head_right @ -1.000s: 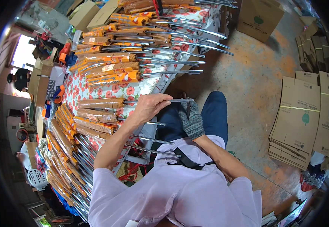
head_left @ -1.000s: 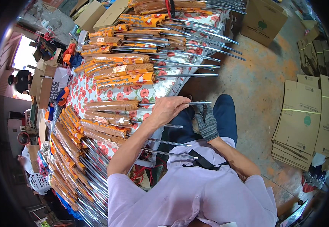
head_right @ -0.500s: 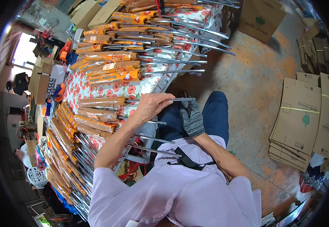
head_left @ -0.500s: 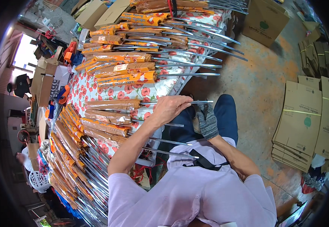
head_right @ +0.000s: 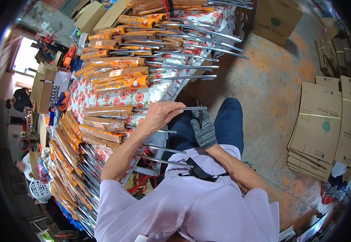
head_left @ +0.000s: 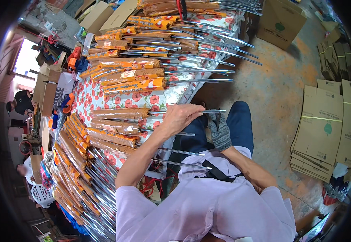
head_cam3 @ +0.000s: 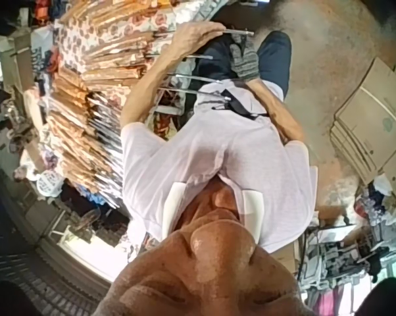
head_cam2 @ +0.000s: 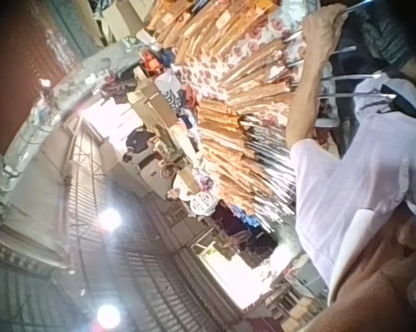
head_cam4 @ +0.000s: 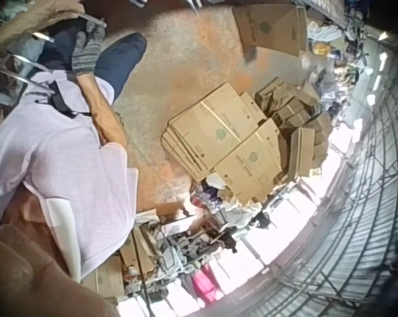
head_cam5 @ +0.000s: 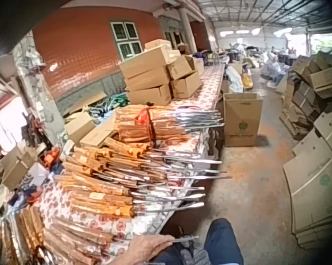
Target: Organizing and packaging metal skewers with wooden handles into bundles.
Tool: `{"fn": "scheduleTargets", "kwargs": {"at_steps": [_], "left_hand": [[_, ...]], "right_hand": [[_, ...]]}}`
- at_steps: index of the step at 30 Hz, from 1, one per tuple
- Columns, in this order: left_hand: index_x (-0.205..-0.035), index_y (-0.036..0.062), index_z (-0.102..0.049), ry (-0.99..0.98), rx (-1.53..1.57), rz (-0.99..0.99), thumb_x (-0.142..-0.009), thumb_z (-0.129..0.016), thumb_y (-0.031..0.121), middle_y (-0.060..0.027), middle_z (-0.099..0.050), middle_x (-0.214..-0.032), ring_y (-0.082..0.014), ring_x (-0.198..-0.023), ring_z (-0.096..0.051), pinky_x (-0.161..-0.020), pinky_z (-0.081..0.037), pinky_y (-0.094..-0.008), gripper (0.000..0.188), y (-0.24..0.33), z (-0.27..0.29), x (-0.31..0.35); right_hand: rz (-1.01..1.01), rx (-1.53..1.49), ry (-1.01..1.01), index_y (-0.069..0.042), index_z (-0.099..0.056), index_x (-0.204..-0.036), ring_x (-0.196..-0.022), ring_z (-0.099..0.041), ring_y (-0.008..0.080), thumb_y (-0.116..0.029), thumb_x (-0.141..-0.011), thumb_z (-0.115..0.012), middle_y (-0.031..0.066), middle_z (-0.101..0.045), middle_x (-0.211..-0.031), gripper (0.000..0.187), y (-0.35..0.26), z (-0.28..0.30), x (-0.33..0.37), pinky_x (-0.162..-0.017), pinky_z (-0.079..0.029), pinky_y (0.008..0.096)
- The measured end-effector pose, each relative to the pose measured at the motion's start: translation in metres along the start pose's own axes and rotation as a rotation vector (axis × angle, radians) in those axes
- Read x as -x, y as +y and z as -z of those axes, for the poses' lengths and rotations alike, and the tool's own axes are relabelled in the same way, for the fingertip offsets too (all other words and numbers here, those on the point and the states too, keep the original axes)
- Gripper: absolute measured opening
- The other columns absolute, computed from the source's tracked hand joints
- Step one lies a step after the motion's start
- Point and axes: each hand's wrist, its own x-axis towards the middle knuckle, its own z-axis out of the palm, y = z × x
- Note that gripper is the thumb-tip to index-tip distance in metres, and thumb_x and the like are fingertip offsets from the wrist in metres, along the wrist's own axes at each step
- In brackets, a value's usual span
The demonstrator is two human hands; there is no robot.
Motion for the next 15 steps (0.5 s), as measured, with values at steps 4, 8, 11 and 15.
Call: {"fn": "scheduleTargets", "kwargs": {"at_steps": [4, 8, 11, 15], "left_hand": [[-0.105, 0.0091, -0.074, -0.014, -0.007, -0.005, -0.088, -0.074, 0.014, -0.008, -0.075, -0.093, -0.027, -0.076, -0.072, -0.065, -0.058, -0.0345, 0.017, 0.0005, 0.001, -0.0008], [-0.105, 0.0091, -0.074, 0.001, -0.003, -0.02, -0.088, -0.074, 0.014, -0.0081, -0.075, -0.093, -0.0271, -0.076, -0.072, -0.065, -0.058, -0.0344, 0.017, -0.0002, -0.0003, 0.001], [-0.105, 0.0091, -0.074, 0.003, -0.002, -0.023, -0.088, -0.074, 0.014, -0.0079, -0.075, -0.093, -0.0269, -0.077, -0.072, -0.065, -0.057, -0.0342, 0.017, 0.0018, -0.0002, 0.0001], [-0.104, 0.0089, -0.074, 0.002, -0.001, -0.029, -0.088, -0.074, 0.013, -0.0078, -0.075, -0.092, -0.0266, -0.078, -0.072, -0.065, -0.057, -0.0345, 0.017, 0.0072, 0.0016, -0.0011]], "right_hand": [[-0.02, -0.03, -0.017, -0.001, -0.06, -0.129, -0.115, -0.061, 0.0403, -0.018, -0.097, -0.064, 0.0218, -0.062, -0.128, 0.036, -0.0013, -0.0027, 0.0011, -0.096, -0.049, 0.0427], [-0.091, -0.118, -0.012, -0.001, -0.058, -0.13, -0.112, -0.062, 0.0399, -0.018, -0.098, -0.063, 0.0213, -0.062, -0.128, 0.037, -0.007, -0.0013, 0.0016, -0.095, -0.049, 0.0428], [-0.066, -0.107, 0.017, -0.001, -0.058, -0.13, -0.107, -0.064, 0.0382, -0.017, -0.098, -0.062, 0.0199, -0.066, -0.122, 0.036, -0.0079, -0.0004, 0.0017, -0.093, -0.05, 0.0422], [0.022, -0.141, 0.064, -0.001, -0.058, -0.128, -0.1, -0.067, 0.0352, -0.016, -0.098, -0.062, 0.0177, -0.07, -0.111, 0.034, -0.0066, -0.001, 0.0, -0.09, -0.051, 0.0409]]}}
